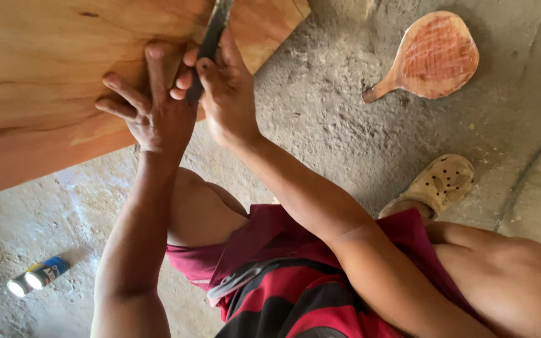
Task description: The person sits on the floor and uses a knife to carve and shape a wooden paddle blank, shaving the edge of a large wood board. They hold the board steady with one hand while cutting with the other, briefly carve the paddle's handle, then rest before resuming cuts on the board.
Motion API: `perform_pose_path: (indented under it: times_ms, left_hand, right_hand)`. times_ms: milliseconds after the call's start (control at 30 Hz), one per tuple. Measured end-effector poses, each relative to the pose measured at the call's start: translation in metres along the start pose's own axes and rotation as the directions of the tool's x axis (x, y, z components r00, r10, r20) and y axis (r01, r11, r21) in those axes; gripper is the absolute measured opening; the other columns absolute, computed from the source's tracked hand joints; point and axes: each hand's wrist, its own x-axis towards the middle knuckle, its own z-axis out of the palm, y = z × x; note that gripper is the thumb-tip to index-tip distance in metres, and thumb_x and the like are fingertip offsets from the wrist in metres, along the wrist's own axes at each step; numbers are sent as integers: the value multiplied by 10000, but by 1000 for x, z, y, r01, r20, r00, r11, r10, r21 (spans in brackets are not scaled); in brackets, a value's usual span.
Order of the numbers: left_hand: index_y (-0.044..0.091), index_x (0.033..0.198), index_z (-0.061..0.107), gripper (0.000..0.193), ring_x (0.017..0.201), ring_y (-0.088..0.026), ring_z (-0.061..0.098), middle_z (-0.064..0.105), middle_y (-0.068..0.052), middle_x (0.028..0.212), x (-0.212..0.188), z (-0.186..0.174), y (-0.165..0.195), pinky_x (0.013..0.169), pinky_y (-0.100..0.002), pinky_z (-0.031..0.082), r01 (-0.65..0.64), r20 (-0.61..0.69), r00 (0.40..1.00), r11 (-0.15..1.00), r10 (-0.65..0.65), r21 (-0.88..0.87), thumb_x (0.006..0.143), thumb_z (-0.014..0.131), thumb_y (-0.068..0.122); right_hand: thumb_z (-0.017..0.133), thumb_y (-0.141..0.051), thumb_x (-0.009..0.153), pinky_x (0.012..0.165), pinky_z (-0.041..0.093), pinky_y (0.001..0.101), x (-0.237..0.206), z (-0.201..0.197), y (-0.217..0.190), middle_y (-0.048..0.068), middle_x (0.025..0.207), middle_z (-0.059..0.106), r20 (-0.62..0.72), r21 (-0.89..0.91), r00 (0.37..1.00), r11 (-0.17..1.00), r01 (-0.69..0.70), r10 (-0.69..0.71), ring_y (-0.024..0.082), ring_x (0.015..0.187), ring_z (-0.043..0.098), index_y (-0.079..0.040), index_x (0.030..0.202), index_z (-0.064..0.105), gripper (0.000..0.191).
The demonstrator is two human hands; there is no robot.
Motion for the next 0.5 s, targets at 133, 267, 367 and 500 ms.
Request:
perform_pose_path:
  times_ms: [133, 267, 367, 500]
  left_hand:
    - [371, 1684, 209, 676, 1482, -633, -131, -60, -124, 1769, 2, -2, 0, 921, -886, 257, -1, -95, 995, 998, 6, 61, 1066, 447, 503]
    - [330, 1674, 199, 665, 1473, -649, -156, -100, -122, 1782, 5, -3, -1, 917, -893, 253, -14, -40, 999, 1000, 15, 26, 1073, 434, 490]
    - [342, 1685, 183, 681, 1477, -654, -126, -116, -141, 1776, 6, -5, -1, 920, -888, 290, -11, -65, 998, 999, 14, 53, 1072, 436, 496]
    - [388, 1698, 154, 724, 1461, -660, -117, -121, -140, 1766, 4, -6, -3, 929, -886, 299, -9, -54, 998, 995, 14, 95, 1056, 484, 442]
  right_hand:
    - [364, 21, 1120, 777, 651, 393, 3, -5, 1, 107, 1118, 567, -111, 13, 994, 1000, -22, 23, 165, 856, 647, -112, 1604, 292, 507]
    - [386, 30, 1156, 825, 643, 384, -3, -9, 3, 100, 1136, 572, 0, 22, 1000, 1000, 9, -9, 152, 858, 643, -163, 1656, 262, 550]
    - [382, 26, 1144, 830, 659, 381, -3, -14, 2, 102, 1153, 576, 12, -44, 1000, 999, 15, -15, 158, 874, 647, -154, 1656, 255, 558]
    - [376, 62, 1116, 789, 662, 402, 6, -16, -2, 118, 1129, 564, -144, -82, 989, 996, -31, 19, 181, 852, 647, -33, 1553, 353, 447]
